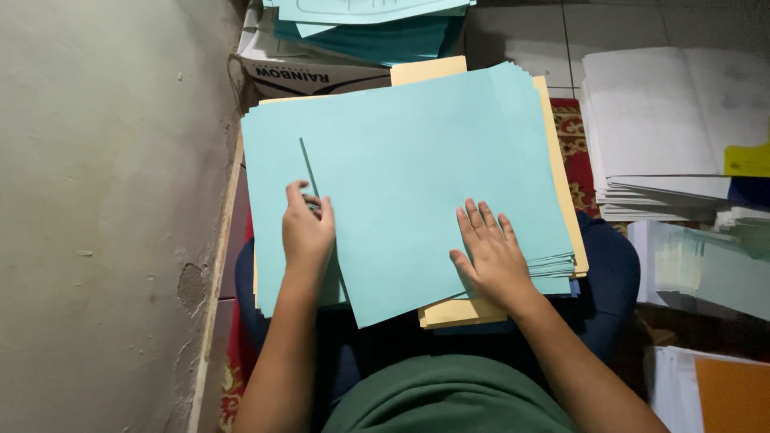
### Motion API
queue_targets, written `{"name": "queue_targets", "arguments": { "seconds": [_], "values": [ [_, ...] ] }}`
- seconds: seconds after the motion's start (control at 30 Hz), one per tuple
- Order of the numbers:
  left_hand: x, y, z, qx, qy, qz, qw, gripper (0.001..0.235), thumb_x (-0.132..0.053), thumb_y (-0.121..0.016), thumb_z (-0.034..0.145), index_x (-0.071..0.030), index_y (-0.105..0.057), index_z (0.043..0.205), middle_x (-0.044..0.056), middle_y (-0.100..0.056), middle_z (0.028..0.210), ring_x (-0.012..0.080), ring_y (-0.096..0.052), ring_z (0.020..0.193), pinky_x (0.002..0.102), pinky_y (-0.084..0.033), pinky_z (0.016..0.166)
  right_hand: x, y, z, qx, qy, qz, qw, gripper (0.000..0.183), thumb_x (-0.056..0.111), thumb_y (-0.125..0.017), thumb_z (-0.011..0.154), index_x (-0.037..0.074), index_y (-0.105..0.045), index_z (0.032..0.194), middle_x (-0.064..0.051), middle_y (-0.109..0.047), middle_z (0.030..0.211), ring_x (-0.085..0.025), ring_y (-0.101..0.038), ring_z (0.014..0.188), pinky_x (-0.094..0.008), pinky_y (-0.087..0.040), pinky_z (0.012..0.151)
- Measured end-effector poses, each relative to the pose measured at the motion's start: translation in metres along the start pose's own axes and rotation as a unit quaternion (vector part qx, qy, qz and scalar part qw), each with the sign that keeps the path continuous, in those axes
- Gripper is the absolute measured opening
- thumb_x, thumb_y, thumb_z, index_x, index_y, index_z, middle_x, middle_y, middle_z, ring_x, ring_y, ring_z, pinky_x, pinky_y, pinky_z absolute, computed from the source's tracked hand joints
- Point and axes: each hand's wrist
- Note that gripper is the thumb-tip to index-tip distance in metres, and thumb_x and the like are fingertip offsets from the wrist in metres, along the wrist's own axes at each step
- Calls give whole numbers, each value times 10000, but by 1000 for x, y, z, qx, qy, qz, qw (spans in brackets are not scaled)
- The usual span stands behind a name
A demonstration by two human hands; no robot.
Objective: Organizing and smoothing a stack of light blue paper folders on the floor
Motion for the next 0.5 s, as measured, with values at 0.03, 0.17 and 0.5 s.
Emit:
{"name": "queue_targets", "arguments": {
  "seconds": [0.03, 0.17, 0.5],
  "values": [
    [-7, -7, 4, -2, 0, 1, 1000, 417, -144, -642, 970, -55, -449, 1330, 167, -742, 963, 325, -745, 825, 425, -567, 727, 2, 1, 0, -1, 1, 1, 1000, 752, 563, -349, 1025, 148, -222, 1640, -108, -178, 1719, -306, -158, 1574, -533, -74, 1252],
    [-23, -72, 24, -8, -189, 263, 946, 658, -353, -749, 860, 21, -587, 1376, 289, -539, 1399, 452, -486, 1340, 580, -387, 1086, 5, 0, -1, 6, -1, -31, 1000, 770, 571, -338, 1027, 142, -181, 1647, -115, -151, 1720, -311, -132, 1574, -527, -56, 1252],
    [-45, -122, 54, -3, -247, 240, 939, 653, -434, -549, 954, -54, -530, 1486, 277, -424, 1567, 453, -366, 1484, 690, -212, 1172, -3, 2, 52, 38, 19, -56, 998, 860, 651, -305, 1006, 87, -160, 1639, -135, -122, 1722, -302, -109, 1584, -510, -48, 1268]
  ]
}}
Point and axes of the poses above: each hand's wrist, its own z-axis towards the middle knuckle, its own y-axis out of the back of the hand, x = y × z
